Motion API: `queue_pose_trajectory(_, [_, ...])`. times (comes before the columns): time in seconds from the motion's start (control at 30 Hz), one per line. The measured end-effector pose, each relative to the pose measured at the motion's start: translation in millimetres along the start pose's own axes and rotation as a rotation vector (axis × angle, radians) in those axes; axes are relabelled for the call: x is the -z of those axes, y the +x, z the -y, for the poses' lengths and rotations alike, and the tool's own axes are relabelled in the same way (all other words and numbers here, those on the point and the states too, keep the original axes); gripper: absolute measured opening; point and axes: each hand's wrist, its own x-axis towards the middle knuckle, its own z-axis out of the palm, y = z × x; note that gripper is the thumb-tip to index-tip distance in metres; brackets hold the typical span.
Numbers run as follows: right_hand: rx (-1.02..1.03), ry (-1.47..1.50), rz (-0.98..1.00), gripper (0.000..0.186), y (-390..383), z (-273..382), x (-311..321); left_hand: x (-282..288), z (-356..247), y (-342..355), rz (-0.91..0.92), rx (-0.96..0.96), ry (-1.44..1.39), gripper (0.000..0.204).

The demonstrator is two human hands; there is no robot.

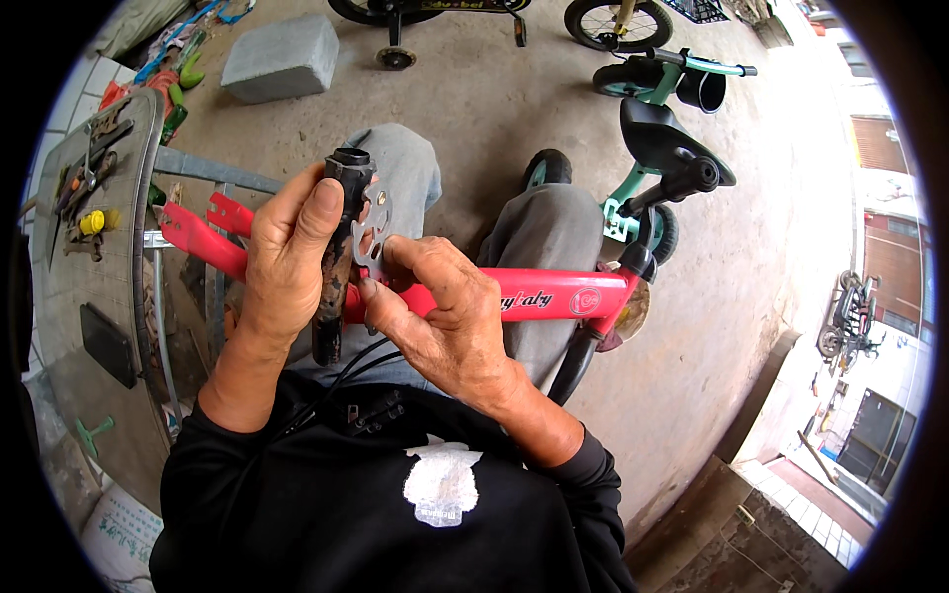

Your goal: The person is sitting on the floor repairing a red bicycle frame. They use a hammer to tap a black plastic part onto the frame and then use a wrench to tighten a bolt on the same part.

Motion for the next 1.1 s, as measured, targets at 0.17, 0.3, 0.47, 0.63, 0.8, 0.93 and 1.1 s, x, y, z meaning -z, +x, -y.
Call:
queue_pose_trajectory(0.17, [-0.333, 0.429, -0.073, 0.024, -8, 10, 0, -1, -1, -3, 0.116, 0.060, -0.100, 0.036])
queue_pose_trajectory(0.3, [-0.413, 0.433, -0.076, 0.025, -12, 14, 6, 4, 5, 0, 0.206, 0.051, -0.061, 0.033])
queue_pose_trajectory(0.47, [-0.398, 0.465, -0.150, 0.024, -20, 3, -6, -1, 7, 0, 0.210, 0.092, -0.109, 0.031])
queue_pose_trajectory(0.63, [-0.435, 0.465, -0.164, 0.026, -21, 6, -8, -5, 12, 0, 0.190, 0.043, -0.040, 0.031])
queue_pose_trajectory(0.8, [-0.507, 0.500, -0.153, 0.032, -26, 9, -4, -10, 27, 2, 0.124, -0.150, 0.092, 0.028])
queue_pose_trajectory(0.93, [-0.456, 0.450, -0.185, 0.060, -34, 20, -8, -12, 27, 3, 0.093, -0.225, 0.200, 0.029])
queue_pose_trajectory(1.1, [-0.241, 0.298, -0.192, 0.084, -46, 17, -14, -9, 23, 1, 0.131, -0.095, 0.217, 0.040])
